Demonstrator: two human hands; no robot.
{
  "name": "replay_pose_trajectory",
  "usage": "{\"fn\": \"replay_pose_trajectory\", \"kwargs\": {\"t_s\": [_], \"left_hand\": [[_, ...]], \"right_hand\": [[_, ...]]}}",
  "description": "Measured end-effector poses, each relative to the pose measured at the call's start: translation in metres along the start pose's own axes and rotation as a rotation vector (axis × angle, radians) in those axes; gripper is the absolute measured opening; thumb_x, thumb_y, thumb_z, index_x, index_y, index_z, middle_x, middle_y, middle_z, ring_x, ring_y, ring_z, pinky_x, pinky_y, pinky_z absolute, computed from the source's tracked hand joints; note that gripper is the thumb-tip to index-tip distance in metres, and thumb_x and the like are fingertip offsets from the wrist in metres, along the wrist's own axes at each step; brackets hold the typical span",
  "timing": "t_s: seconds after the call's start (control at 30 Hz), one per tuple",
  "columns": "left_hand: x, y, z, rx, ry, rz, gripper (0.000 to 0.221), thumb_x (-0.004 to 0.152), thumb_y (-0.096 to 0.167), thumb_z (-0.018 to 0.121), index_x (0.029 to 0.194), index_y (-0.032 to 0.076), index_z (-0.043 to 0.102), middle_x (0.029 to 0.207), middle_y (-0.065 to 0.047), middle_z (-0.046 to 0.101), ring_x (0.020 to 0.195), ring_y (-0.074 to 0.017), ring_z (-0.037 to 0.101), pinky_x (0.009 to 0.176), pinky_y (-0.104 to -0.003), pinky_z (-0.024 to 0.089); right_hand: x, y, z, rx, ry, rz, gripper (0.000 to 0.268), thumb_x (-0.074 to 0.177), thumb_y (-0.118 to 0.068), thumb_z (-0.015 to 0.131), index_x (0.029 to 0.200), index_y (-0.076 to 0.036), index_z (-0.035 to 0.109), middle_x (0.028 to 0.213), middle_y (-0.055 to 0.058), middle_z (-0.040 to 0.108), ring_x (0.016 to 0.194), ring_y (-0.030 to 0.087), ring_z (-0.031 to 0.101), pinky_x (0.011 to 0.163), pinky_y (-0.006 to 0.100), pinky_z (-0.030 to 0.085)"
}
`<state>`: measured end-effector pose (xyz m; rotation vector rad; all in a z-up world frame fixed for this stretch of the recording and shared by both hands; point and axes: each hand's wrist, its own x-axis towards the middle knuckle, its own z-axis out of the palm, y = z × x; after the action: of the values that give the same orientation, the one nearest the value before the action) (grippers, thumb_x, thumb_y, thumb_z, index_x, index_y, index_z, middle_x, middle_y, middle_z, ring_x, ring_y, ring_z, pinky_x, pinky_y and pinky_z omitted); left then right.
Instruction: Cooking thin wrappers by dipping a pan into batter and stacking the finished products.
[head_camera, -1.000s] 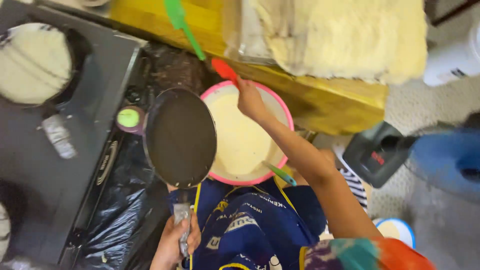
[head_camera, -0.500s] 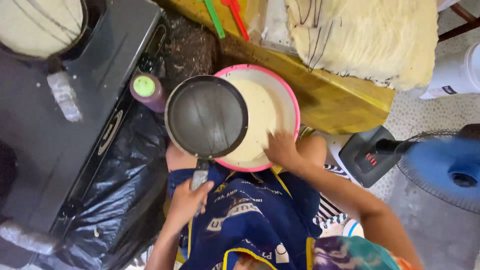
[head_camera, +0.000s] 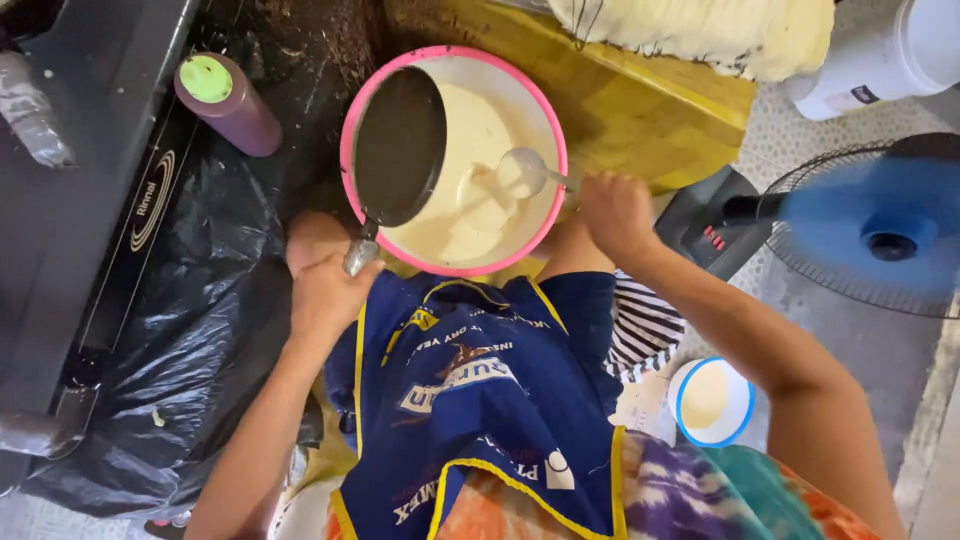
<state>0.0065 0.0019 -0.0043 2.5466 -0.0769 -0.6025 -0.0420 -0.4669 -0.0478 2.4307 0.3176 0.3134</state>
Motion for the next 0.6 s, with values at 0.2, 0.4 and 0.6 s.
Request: {"fn": "replay_pose_trajectory", "kwargs": {"t_s": [0.2,0.4,0.6], "left_hand": [[0.022,0.011,-0.003,0.202,0.215,0.174,0.052,0.093,0.052,0.07,0.087,0.0,0.074,0.08,-0.023,0.074,0.085,-0.0438,0.074,0.081,-0.051,0.056],[0.042,0.029,-0.01,-0.603,-0.27,-0.18,0.046,0.088,0.044,0.077,0.082,-0.001,0.066,0.057,-0.014,0.066,0.041,-0.0247,0.064,0.041,-0.032,0.05],[0.041,0.049,-0.011,-0.878,-0.288,-0.174,0.042,0.094,0.037,0.074,0.077,0.001,0.063,0.052,-0.013,0.06,0.035,-0.0222,0.06,0.032,-0.03,0.044]], "right_hand": [[0.017,0.068,-0.098,0.379,-0.526,0.333,0.039,0.077,-0.039,0.06,0.111,-0.034,0.076,0.083,0.001,0.074,0.081,0.031,0.076,0.066,0.044,0.057],[0.013,0.049,-0.136,0.47,-0.362,0.403,0.043,0.078,-0.042,0.064,0.119,-0.039,0.075,0.081,-0.001,0.072,0.077,0.027,0.074,0.069,0.042,0.057],[0.031,0.024,-0.143,0.349,0.114,0.322,0.041,0.076,-0.034,0.071,0.117,-0.034,0.078,0.08,-0.005,0.064,0.067,0.018,0.068,0.058,0.029,0.054]]}}
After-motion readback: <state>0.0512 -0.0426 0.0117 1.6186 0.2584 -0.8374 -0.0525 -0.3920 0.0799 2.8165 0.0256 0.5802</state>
